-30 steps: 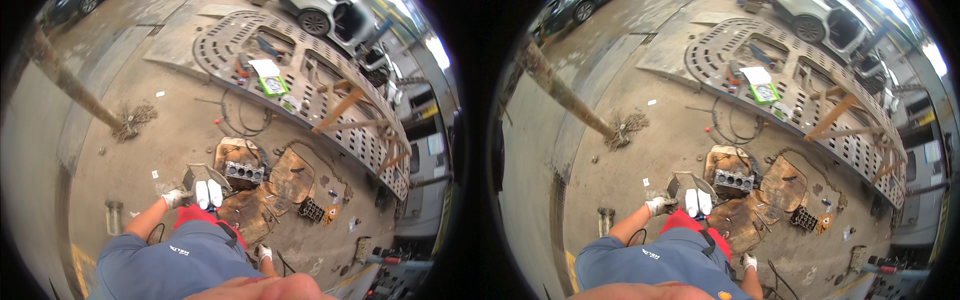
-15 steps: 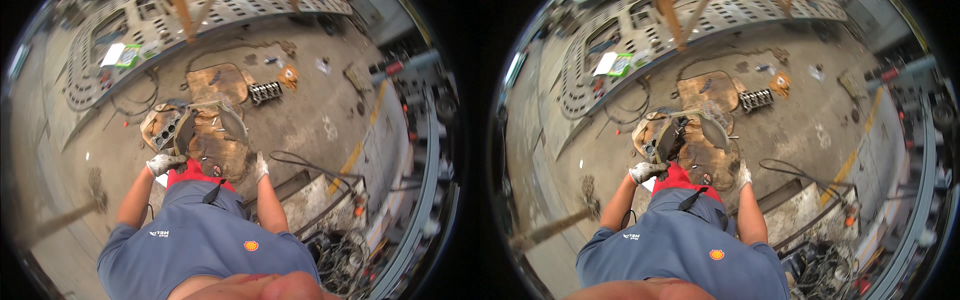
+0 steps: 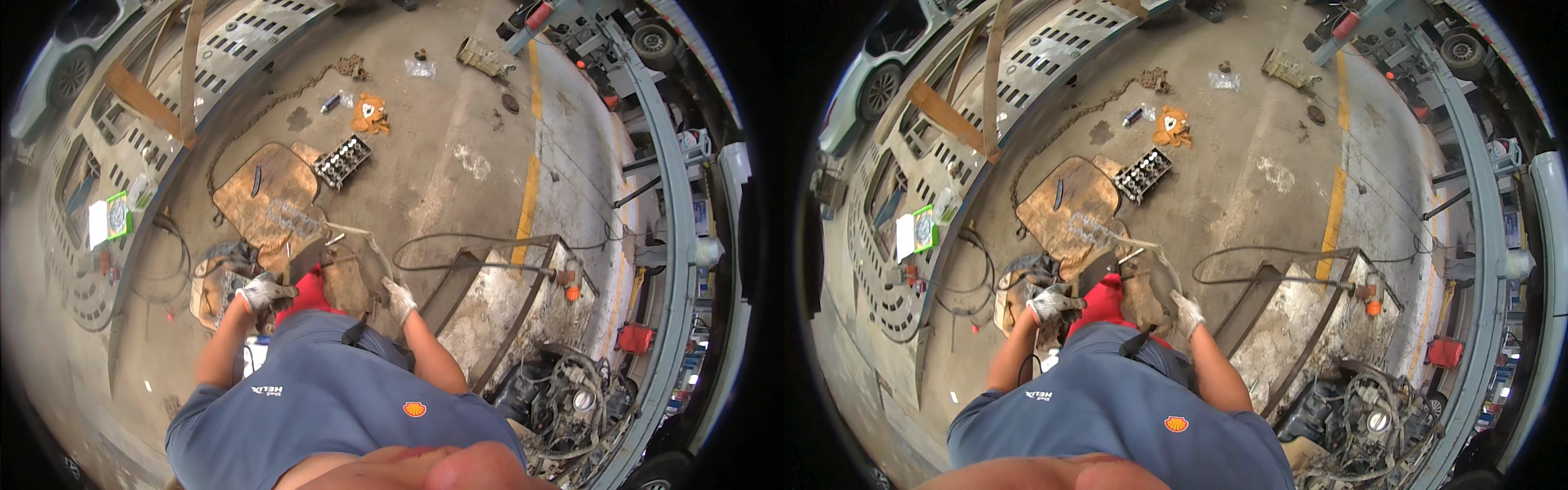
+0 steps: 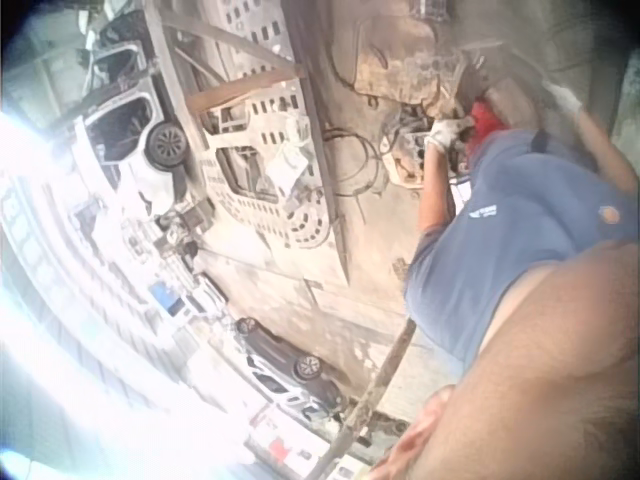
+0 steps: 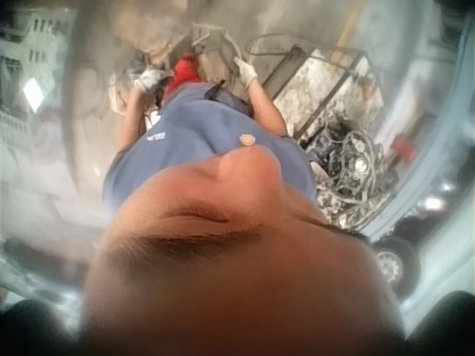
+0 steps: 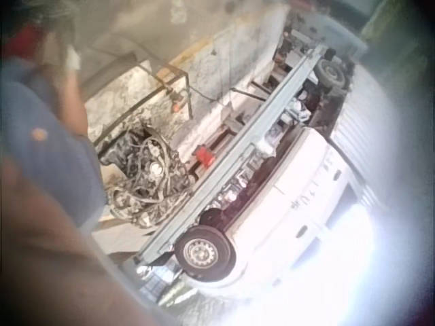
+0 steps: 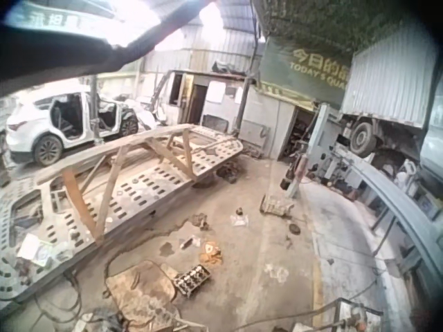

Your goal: The person uses a power impact wrench to remove bolts from a car engine mounted on a stand, then handles a metal engine cover and other components. The person places the removed parts on the floor and continues working on the engine assembly.

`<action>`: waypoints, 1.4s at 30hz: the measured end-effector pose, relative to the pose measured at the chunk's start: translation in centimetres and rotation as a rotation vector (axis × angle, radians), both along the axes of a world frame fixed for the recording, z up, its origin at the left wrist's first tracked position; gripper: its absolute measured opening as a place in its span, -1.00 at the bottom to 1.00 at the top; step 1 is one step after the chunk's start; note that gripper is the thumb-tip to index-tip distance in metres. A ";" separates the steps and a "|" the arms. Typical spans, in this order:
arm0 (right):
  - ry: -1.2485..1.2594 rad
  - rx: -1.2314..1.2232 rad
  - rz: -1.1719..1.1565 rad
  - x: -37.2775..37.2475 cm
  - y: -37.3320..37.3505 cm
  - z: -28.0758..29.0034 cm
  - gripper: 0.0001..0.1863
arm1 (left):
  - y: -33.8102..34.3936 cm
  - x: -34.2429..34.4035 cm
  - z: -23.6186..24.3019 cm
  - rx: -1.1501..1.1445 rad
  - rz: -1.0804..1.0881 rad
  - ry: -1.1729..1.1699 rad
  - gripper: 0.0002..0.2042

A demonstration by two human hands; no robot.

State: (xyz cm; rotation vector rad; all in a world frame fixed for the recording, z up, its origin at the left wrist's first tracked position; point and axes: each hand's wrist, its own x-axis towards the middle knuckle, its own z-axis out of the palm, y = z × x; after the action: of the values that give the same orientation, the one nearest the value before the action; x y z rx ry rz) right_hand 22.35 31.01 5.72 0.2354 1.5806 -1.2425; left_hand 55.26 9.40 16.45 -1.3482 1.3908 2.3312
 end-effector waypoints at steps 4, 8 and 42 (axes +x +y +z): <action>-0.010 0.054 0.004 -4.2 -2.4 -0.2 -0.51 | -7.5 -4.8 0.8 0.000 -0.165 0.039 -0.69; 0.116 0.078 0.035 -7.3 -8.4 4.5 -0.57 | -13.2 -8.4 2.6 -0.026 -0.243 0.002 -0.71; 0.093 0.119 -0.254 -79.0 -47.4 -1.7 -0.55 | -53.5 -84.1 -2.1 0.304 -0.361 0.212 -0.67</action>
State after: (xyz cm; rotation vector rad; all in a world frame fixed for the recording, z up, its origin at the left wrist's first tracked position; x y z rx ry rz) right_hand -56.65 -16.40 4.03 0.4719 1.7479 -1.3703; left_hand -28.82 -44.14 14.32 -0.7192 1.1478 2.3584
